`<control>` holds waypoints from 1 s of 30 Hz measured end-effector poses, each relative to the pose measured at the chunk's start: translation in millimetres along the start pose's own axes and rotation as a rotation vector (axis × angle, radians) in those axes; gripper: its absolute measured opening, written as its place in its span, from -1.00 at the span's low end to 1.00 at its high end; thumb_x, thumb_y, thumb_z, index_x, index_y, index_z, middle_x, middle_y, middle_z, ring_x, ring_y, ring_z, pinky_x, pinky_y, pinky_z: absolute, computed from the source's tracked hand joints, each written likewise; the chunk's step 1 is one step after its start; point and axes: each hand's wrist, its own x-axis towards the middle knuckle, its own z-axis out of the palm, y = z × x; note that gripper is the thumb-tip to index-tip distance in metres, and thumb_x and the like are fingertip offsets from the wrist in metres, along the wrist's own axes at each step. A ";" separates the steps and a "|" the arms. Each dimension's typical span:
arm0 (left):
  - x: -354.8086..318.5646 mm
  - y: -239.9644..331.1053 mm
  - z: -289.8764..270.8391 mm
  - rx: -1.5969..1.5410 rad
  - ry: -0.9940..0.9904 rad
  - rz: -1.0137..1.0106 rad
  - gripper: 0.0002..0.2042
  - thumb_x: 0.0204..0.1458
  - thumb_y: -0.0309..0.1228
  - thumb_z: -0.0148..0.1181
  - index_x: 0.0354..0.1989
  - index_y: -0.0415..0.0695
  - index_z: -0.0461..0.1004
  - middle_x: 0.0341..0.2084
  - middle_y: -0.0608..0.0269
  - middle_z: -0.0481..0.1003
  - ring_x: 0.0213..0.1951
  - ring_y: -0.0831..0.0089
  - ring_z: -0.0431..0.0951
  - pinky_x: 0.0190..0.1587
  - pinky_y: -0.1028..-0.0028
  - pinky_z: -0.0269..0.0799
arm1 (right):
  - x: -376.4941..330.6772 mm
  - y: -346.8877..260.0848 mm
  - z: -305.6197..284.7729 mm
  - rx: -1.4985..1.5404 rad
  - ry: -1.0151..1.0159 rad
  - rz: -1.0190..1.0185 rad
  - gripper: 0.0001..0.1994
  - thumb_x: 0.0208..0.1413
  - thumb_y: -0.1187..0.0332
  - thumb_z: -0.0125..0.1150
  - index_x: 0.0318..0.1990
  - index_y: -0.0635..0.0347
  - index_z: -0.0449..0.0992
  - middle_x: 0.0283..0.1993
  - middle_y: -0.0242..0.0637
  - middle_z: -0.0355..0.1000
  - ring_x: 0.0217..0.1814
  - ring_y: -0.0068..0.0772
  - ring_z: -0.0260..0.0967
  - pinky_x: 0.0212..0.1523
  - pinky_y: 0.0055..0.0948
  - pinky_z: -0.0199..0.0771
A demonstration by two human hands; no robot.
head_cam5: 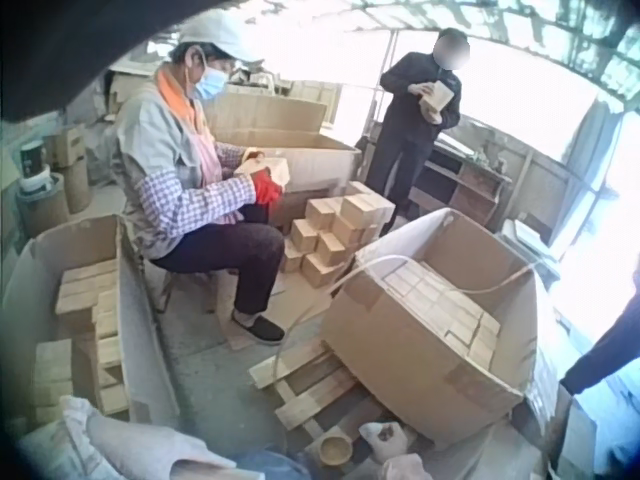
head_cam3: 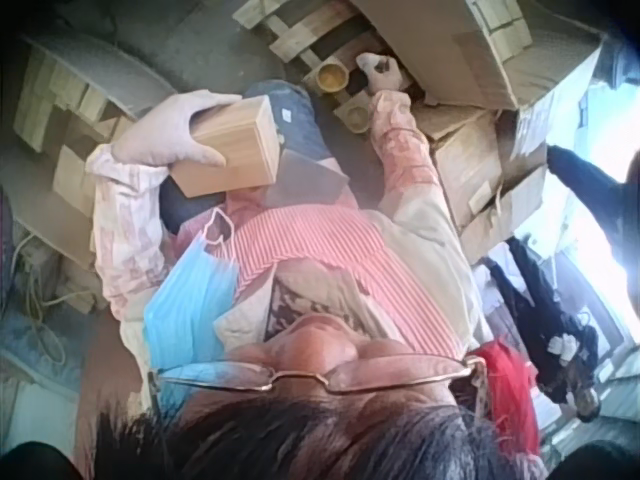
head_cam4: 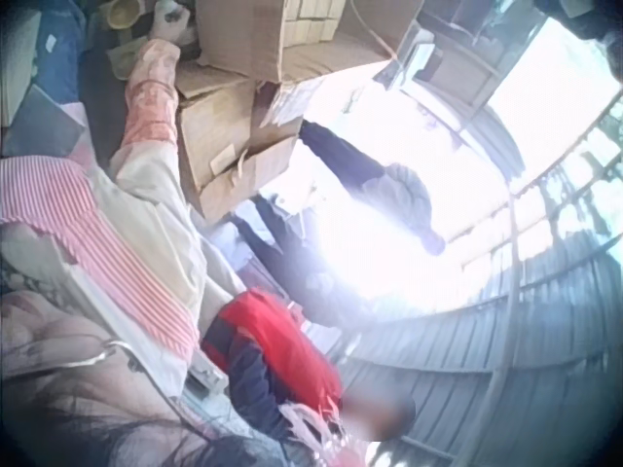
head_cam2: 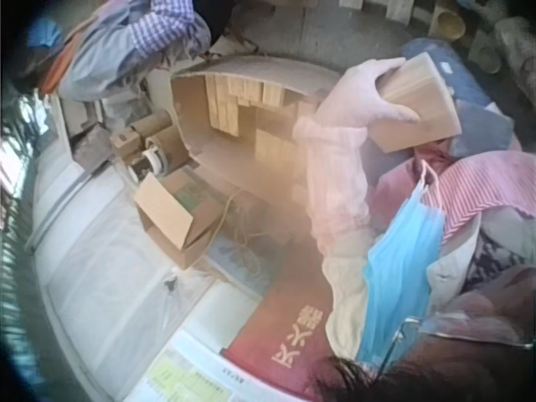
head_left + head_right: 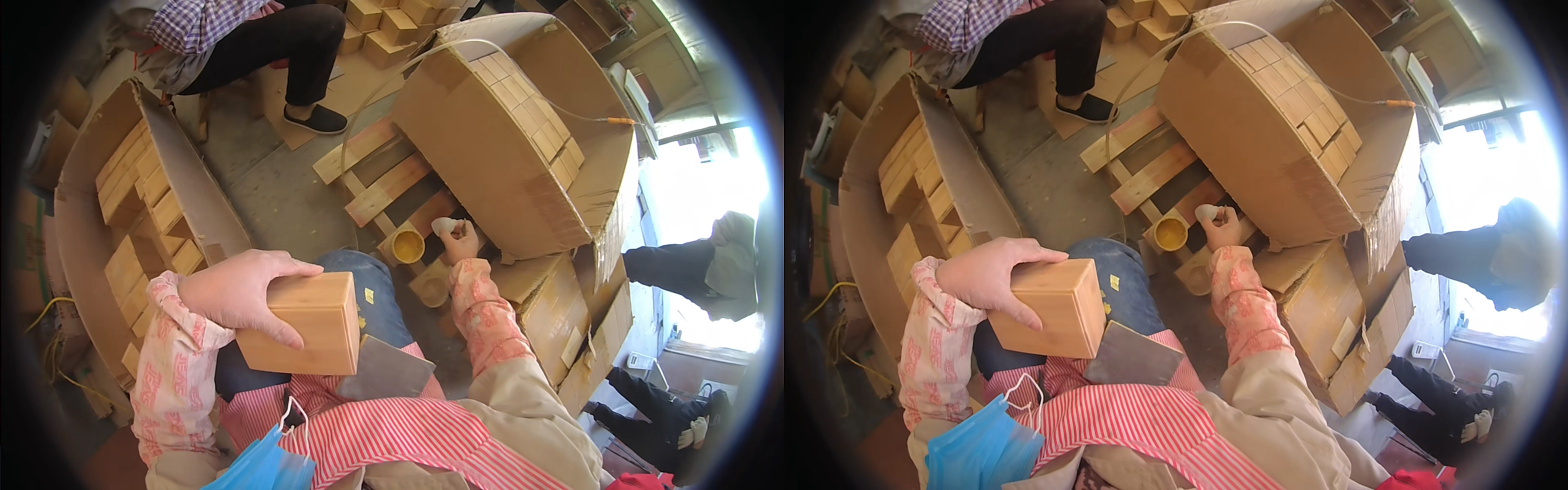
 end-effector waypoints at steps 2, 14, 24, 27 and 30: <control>1.0 -1.8 -0.2 -0.010 0.001 0.006 -0.02 -0.34 -0.12 0.75 0.37 -0.20 0.46 0.09 0.06 0.54 0.16 0.19 0.53 0.24 0.32 0.43 | 7.7 28.5 13.0 0.013 0.014 0.012 -0.75 0.05 0.49 0.46 -0.15 0.23 0.51 -0.24 -0.37 0.57 -0.26 -0.58 0.53 -0.16 -0.52 0.56; 1.4 -4.8 1.0 -0.014 0.021 0.021 -0.03 -0.35 -0.17 0.74 0.35 -0.24 0.46 0.05 0.09 0.55 0.12 0.22 0.54 0.21 0.33 0.42 | 4.7 62.9 27.7 -0.199 0.134 -0.002 -0.68 -0.02 0.37 0.54 -0.12 0.23 0.58 -0.26 -0.30 0.62 -0.38 -0.55 0.46 -0.26 -0.47 0.54; -5.4 -2.2 5.6 0.018 0.019 0.027 -0.04 -0.29 -0.06 0.71 0.36 -0.21 0.47 0.08 -0.01 0.54 0.14 0.11 0.54 0.21 0.29 0.43 | -154.4 67.7 34.0 -0.461 -0.470 0.101 -0.61 0.43 0.06 0.12 -0.15 0.21 0.71 -0.25 -0.07 0.65 -0.12 -0.09 0.63 -0.04 -0.19 0.57; -7.4 -3.6 6.7 0.004 0.037 -0.015 -0.03 -0.33 -0.13 0.73 0.37 -0.21 0.47 0.10 0.03 0.54 0.17 0.16 0.53 0.24 0.31 0.42 | -154.0 125.6 59.4 -0.673 -0.528 0.212 -0.63 0.34 0.09 0.14 -0.09 0.17 0.74 -0.09 0.07 0.65 0.05 0.16 0.61 0.12 -0.04 0.56; -7.6 -5.1 4.8 -0.016 0.029 -0.032 -0.03 -0.33 -0.15 0.73 0.37 -0.19 0.47 0.08 0.07 0.54 0.15 0.19 0.53 0.24 0.33 0.42 | -134.6 194.2 73.8 -0.803 -0.634 0.276 -0.65 0.25 0.13 0.16 -0.04 0.13 0.75 0.05 0.09 0.63 0.17 0.20 0.57 0.25 -0.05 0.53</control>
